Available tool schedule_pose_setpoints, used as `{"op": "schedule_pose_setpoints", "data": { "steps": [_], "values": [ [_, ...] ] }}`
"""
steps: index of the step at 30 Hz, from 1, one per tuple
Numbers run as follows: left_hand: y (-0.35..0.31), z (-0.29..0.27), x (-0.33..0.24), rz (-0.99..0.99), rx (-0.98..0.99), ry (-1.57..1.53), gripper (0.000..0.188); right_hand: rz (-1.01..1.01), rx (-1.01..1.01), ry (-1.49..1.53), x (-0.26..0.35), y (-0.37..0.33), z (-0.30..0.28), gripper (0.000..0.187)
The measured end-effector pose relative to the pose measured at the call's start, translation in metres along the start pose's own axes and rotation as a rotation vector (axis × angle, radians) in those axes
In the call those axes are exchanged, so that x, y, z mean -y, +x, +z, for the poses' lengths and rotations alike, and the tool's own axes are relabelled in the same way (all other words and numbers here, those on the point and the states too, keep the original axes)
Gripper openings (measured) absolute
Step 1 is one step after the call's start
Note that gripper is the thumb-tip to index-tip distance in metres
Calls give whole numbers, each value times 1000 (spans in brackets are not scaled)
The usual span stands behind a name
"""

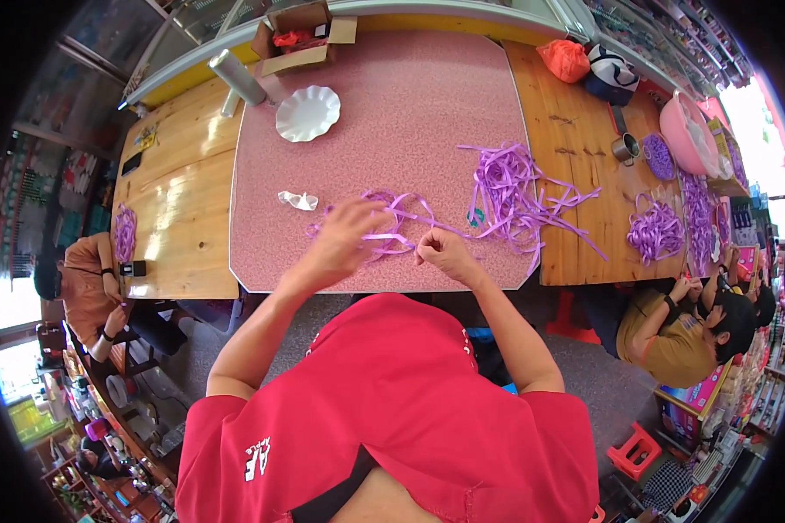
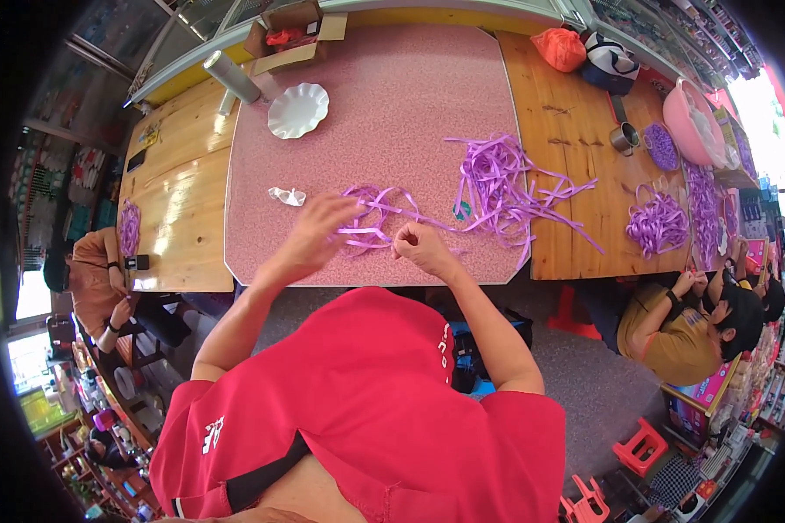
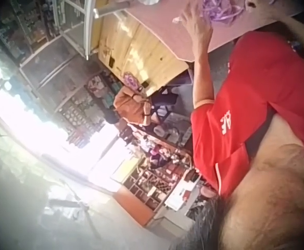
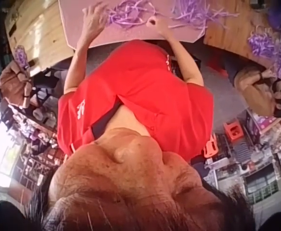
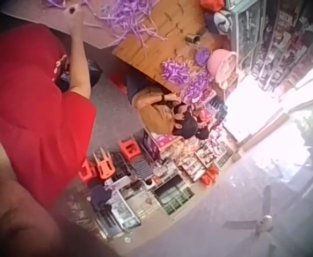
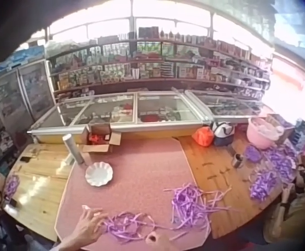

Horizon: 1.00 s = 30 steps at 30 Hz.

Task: The recorder is assembling or sorting purple ribbon loops at a workbench.

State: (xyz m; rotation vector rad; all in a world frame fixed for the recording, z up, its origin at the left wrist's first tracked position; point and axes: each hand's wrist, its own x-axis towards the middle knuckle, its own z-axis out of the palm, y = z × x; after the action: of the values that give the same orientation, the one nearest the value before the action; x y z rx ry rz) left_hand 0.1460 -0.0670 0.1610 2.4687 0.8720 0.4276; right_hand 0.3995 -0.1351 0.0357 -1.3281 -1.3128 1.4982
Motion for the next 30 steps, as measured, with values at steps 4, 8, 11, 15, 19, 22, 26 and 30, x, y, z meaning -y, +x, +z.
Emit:
{"op": "schedule_pose_setpoints", "data": {
  "steps": [4,8,11,15,19,22,26,30],
  "values": [
    [25,25,-31,208,-3,-96,46,37,105,307,81,-16,-6,9],
    [36,22,-36,160,-16,-248,31,99,85,270,101,-26,-19,9],
    [39,15,-41,127,-6,-317,22,99,12,317,105,-31,-15,11],
    [36,14,-38,95,113,-329,20,29,-18,214,115,-33,-8,17],
    [29,-3,-39,40,244,-378,22,-72,-9,30,121,-41,-5,13],
    [29,-19,-31,41,349,-341,21,-168,-6,-173,126,-44,-6,11],
    [12,-46,6,52,296,-359,24,-149,-58,-243,116,-47,-35,11],
    [-15,-75,50,-183,174,-459,27,-12,-72,-223,109,-55,-66,11]
  ]
}}
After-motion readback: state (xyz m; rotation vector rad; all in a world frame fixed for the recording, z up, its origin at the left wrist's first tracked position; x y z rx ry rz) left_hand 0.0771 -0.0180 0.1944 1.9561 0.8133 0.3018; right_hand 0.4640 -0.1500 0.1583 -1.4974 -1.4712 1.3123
